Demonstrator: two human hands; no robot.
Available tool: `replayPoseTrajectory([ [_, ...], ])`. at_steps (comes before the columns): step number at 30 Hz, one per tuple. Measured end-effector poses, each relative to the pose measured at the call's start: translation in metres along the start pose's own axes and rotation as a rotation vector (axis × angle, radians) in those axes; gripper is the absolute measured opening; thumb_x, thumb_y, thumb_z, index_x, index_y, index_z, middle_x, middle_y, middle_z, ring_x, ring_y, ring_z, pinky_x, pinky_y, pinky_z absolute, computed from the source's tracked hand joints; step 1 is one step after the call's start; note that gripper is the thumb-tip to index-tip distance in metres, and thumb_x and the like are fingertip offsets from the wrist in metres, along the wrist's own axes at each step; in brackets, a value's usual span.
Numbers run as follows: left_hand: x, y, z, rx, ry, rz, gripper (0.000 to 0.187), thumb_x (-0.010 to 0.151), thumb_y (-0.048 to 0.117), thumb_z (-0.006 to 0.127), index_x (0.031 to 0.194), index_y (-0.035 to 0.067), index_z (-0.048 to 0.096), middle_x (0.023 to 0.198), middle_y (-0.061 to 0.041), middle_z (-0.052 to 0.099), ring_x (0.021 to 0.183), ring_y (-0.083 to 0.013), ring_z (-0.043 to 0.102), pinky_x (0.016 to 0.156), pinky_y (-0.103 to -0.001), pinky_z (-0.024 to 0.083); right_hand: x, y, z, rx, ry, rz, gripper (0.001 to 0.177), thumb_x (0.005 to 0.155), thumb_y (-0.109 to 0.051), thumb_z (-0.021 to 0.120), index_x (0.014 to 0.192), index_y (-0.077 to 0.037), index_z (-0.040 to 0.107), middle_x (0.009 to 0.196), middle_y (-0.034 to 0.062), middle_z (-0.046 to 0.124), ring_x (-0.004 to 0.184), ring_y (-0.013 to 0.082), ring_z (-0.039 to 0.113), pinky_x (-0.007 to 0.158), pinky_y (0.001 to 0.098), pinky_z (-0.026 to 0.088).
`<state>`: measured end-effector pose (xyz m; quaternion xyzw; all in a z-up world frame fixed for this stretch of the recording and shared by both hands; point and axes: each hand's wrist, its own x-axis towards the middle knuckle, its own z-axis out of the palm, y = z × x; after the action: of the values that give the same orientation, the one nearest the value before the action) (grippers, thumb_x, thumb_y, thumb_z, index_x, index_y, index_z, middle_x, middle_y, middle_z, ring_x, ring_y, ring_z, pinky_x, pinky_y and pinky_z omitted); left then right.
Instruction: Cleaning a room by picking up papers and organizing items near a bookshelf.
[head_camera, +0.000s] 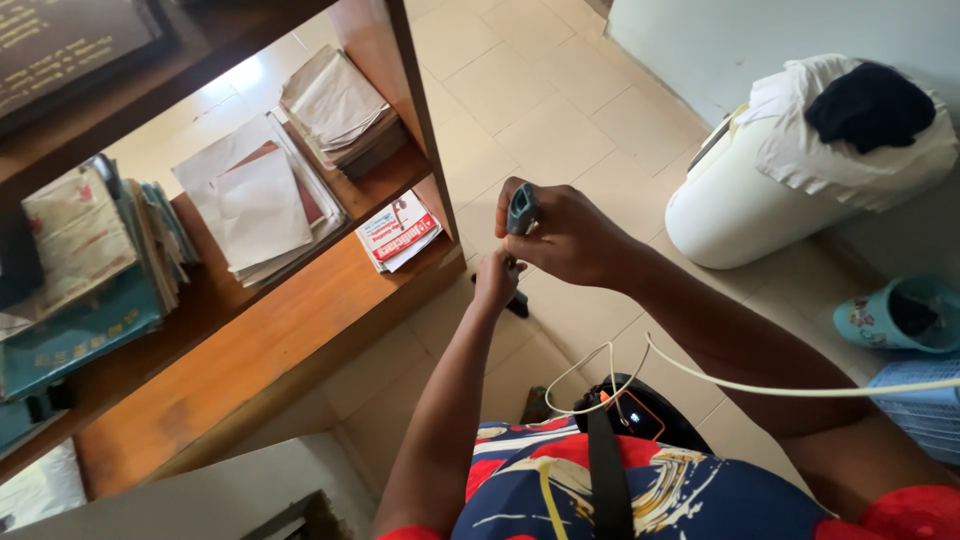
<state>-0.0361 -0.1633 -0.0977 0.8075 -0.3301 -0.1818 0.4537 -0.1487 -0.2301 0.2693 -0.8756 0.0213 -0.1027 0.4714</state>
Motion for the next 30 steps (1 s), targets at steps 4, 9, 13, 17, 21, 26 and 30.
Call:
replayPoseTrajectory([
  [4, 0.008, 0.037, -0.009, -0.07, 0.012, 0.027, 0.023, 0.081, 0.011, 0.078, 0.101, 0.005, 0.066, 0.087, -0.015, 0.074, 0.081, -0.0359, 0.072, 0.069, -0.046, 0.055, -0.004, 0.008, -0.023, 0.035, -0.013, -0.096, 0.01, 0.088, -0.004, 0.066, 0.093, -0.005, 0.058, 0.078, 0.0045, 0.065, 0.068, 0.0134, 0.066, 0.066, 0.031, 0.054],
  [9, 0.008, 0.077, -0.026, 0.064, 0.005, 0.134, 0.026, 0.083, 0.019, 0.082, 0.096, 0.004, 0.065, 0.085, -0.017, 0.073, 0.081, -0.0404, 0.069, 0.069, -0.049, 0.053, -0.009, -0.008, -0.056, -0.032, -0.022, -0.062, 0.013, 0.086, -0.004, 0.068, 0.096, -0.006, 0.06, 0.078, 0.0036, 0.068, 0.068, 0.0112, 0.067, 0.064, 0.0283, 0.055],
  [13, 0.008, 0.094, -0.036, 0.182, -0.072, 0.157, 0.033, 0.085, 0.03, 0.082, 0.093, 0.004, 0.062, 0.08, -0.019, 0.071, 0.078, -0.043, 0.068, 0.068, -0.053, 0.051, -0.009, -0.01, -0.08, 0.091, 0.051, -0.152, 0.028, 0.087, -0.002, 0.066, 0.111, -0.005, 0.051, 0.097, 0.0045, 0.069, 0.089, 0.0125, 0.071, 0.069, 0.0273, 0.062],
  [17, -0.001, 0.11, -0.047, 0.257, -0.113, 0.137, 0.037, 0.085, 0.033, 0.084, 0.091, 0.004, 0.063, 0.075, -0.021, 0.07, 0.075, -0.0443, 0.067, 0.066, -0.054, 0.051, -0.007, 0.008, -0.093, 0.062, 0.113, -0.12, 0.03, 0.088, 0.003, 0.063, 0.114, -0.005, 0.049, 0.104, 0.0083, 0.069, 0.104, 0.0179, 0.072, 0.076, 0.0307, 0.065],
  [21, -0.011, 0.101, -0.041, 0.249, -0.194, 0.126, 0.036, 0.078, 0.032, 0.087, 0.088, 0.004, 0.067, 0.075, -0.02, 0.07, 0.073, -0.0426, 0.068, 0.065, -0.052, 0.053, -0.004, 0.029, -0.095, 0.191, 0.16, -0.105, 0.033, 0.091, 0.0, 0.062, 0.117, -0.008, 0.043, 0.1, 0.0104, 0.067, 0.098, 0.0186, 0.073, 0.078, 0.0314, 0.065],
  [26, -0.019, 0.088, -0.026, 0.221, -0.277, 0.075, 0.037, 0.075, 0.032, 0.088, 0.085, 0.003, 0.068, 0.074, -0.019, 0.07, 0.073, -0.0405, 0.069, 0.067, -0.05, 0.054, 0.0, 0.052, -0.089, 0.267, 0.187, 0.043, 0.027, 0.095, -0.001, 0.064, 0.112, -0.008, 0.044, 0.097, 0.0105, 0.069, 0.094, 0.018, 0.074, 0.073, 0.0325, 0.064],
  [30, -0.019, 0.076, -0.002, 0.178, -0.31, 0.052, 0.035, 0.076, 0.03, 0.088, 0.085, 0.002, 0.069, 0.075, -0.019, 0.07, 0.075, -0.0396, 0.07, 0.07, -0.05, 0.054, -0.003, 0.069, -0.087, 0.258, 0.176, 0.059, 0.026, 0.094, 0.0, 0.063, 0.11, -0.009, 0.045, 0.095, 0.0094, 0.069, 0.091, 0.0167, 0.073, 0.07, 0.0312, 0.062],
])
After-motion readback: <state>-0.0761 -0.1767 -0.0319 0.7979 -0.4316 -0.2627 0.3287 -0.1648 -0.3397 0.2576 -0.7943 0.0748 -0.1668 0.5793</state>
